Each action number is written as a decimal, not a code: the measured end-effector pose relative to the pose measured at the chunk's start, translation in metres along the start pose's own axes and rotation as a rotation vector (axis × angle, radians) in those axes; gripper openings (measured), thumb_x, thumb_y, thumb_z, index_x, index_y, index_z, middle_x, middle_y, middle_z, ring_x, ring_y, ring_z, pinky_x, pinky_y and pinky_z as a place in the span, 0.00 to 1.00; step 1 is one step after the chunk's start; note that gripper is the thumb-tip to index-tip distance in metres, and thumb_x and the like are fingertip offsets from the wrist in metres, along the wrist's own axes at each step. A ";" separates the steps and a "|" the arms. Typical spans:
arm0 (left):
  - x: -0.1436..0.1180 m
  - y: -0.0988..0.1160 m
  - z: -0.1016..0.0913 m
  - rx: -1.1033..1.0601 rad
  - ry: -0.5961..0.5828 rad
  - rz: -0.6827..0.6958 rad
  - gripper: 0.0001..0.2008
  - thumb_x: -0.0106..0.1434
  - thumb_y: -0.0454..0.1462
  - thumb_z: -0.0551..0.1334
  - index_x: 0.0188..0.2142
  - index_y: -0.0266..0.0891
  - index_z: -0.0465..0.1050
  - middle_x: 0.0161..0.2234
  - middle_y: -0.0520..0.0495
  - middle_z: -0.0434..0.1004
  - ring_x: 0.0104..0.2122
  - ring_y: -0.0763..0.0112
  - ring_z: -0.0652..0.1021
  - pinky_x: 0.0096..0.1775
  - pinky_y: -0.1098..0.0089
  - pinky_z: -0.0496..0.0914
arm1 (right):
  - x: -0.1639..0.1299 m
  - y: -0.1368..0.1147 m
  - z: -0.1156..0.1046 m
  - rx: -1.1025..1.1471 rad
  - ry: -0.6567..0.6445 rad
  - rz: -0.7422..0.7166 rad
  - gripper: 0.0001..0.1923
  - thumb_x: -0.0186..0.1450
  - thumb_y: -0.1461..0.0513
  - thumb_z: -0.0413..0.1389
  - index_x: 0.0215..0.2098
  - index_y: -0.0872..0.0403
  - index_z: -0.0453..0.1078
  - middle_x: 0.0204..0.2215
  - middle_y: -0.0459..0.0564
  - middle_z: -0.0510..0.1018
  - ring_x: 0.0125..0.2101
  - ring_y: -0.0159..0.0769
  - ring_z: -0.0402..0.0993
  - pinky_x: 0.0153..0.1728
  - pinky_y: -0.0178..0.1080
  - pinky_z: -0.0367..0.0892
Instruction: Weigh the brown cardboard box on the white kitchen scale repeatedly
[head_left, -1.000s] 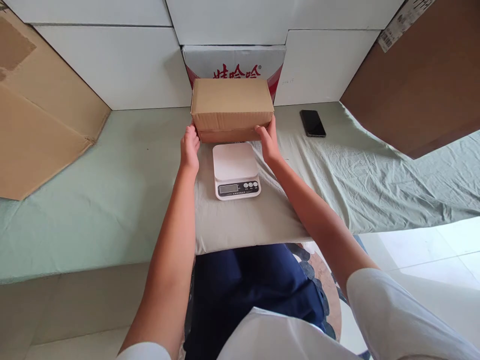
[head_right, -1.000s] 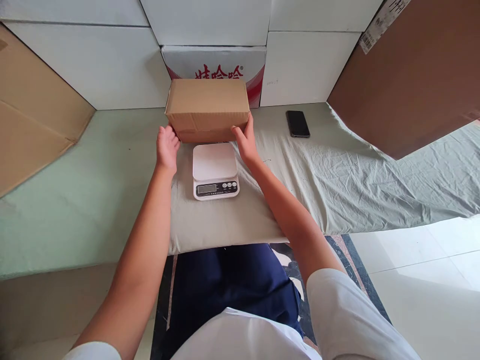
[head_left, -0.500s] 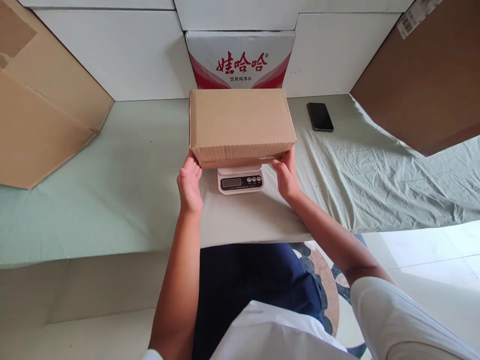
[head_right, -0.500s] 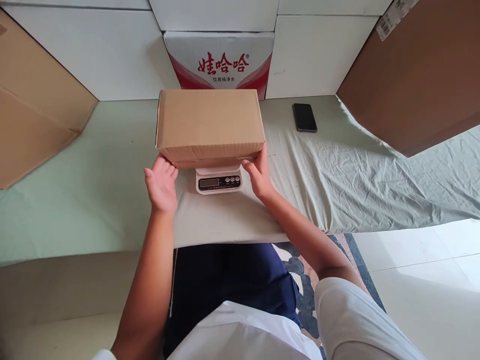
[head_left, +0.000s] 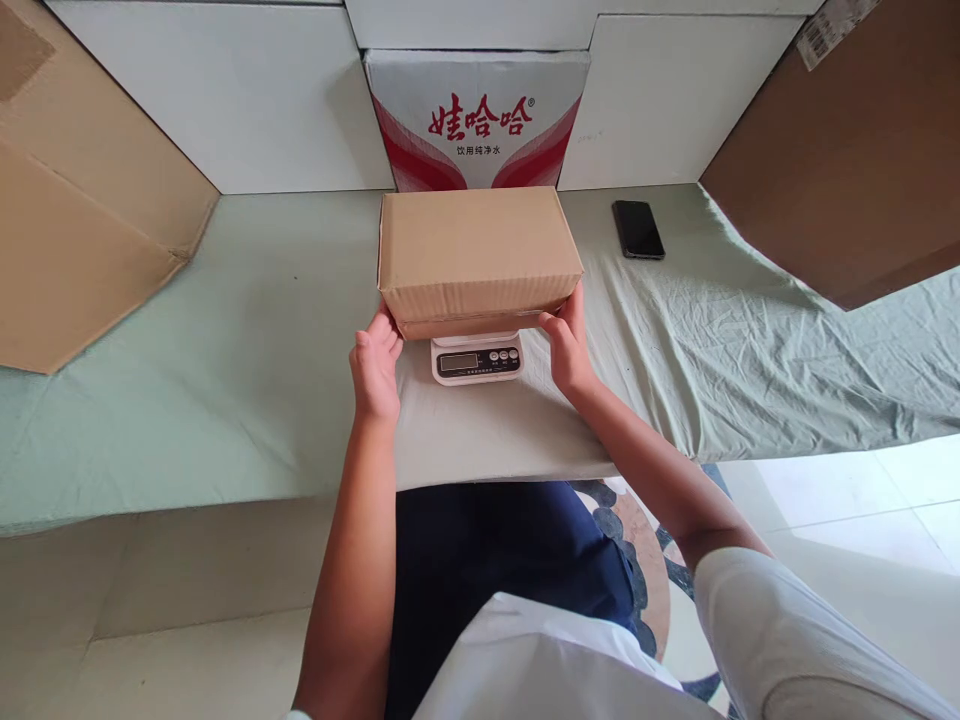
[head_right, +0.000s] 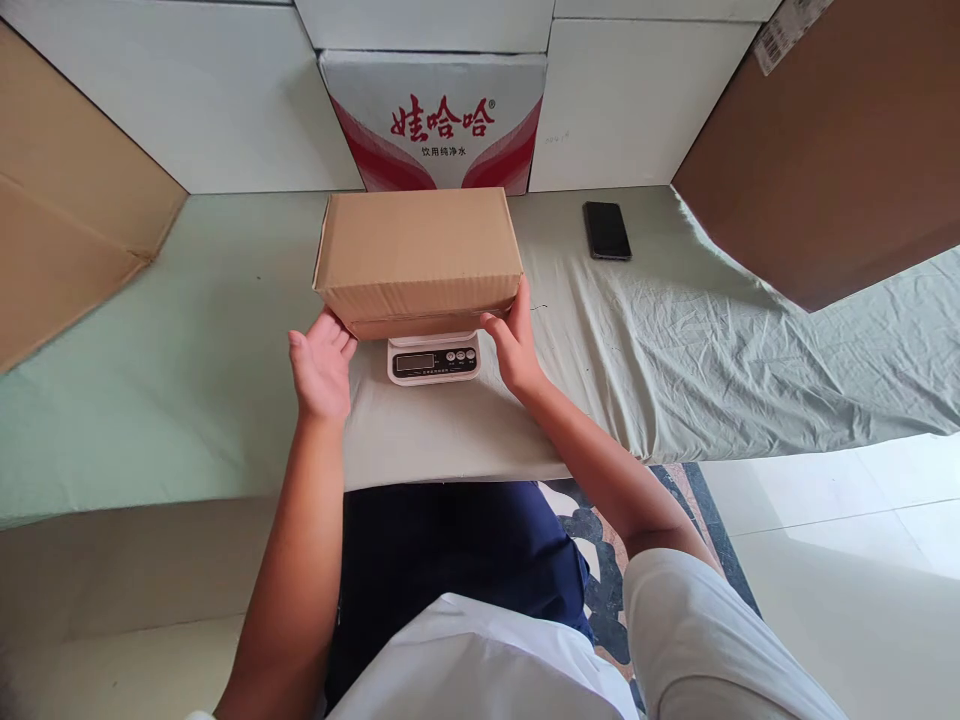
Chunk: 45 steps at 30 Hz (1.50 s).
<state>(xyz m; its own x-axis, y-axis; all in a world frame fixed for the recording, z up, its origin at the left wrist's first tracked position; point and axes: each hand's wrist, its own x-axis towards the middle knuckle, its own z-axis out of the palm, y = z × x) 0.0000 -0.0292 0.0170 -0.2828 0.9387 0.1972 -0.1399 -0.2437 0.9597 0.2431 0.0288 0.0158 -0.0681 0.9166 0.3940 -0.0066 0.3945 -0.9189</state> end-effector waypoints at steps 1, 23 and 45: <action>0.000 0.000 0.000 0.001 -0.002 0.001 0.44 0.60 0.71 0.51 0.59 0.46 0.77 0.69 0.39 0.69 0.72 0.48 0.65 0.69 0.53 0.62 | 0.000 0.000 0.000 -0.006 0.001 0.005 0.35 0.62 0.41 0.54 0.64 0.39 0.56 0.65 0.49 0.66 0.64 0.50 0.63 0.66 0.56 0.67; 0.011 -0.010 -0.035 0.025 0.121 0.150 0.35 0.67 0.67 0.43 0.66 0.67 0.65 0.76 0.65 0.51 0.77 0.63 0.48 0.75 0.57 0.50 | 0.038 0.021 -0.075 0.107 0.408 0.177 0.41 0.66 0.36 0.34 0.74 0.37 0.43 0.74 0.48 0.56 0.76 0.45 0.52 0.75 0.65 0.48; 0.014 -0.018 -0.033 0.054 0.095 0.081 0.41 0.67 0.68 0.39 0.70 0.57 0.61 0.76 0.55 0.52 0.76 0.61 0.52 0.74 0.57 0.53 | 0.026 0.013 -0.039 0.454 0.438 0.366 0.26 0.64 0.43 0.50 0.56 0.41 0.69 0.63 0.47 0.74 0.72 0.47 0.61 0.74 0.64 0.51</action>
<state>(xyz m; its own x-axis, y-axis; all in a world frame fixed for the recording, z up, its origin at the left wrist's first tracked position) -0.0328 -0.0196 -0.0041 -0.3801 0.8887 0.2566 -0.0625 -0.3015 0.9514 0.2806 0.0607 0.0147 0.2598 0.9641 -0.0554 -0.4796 0.0790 -0.8739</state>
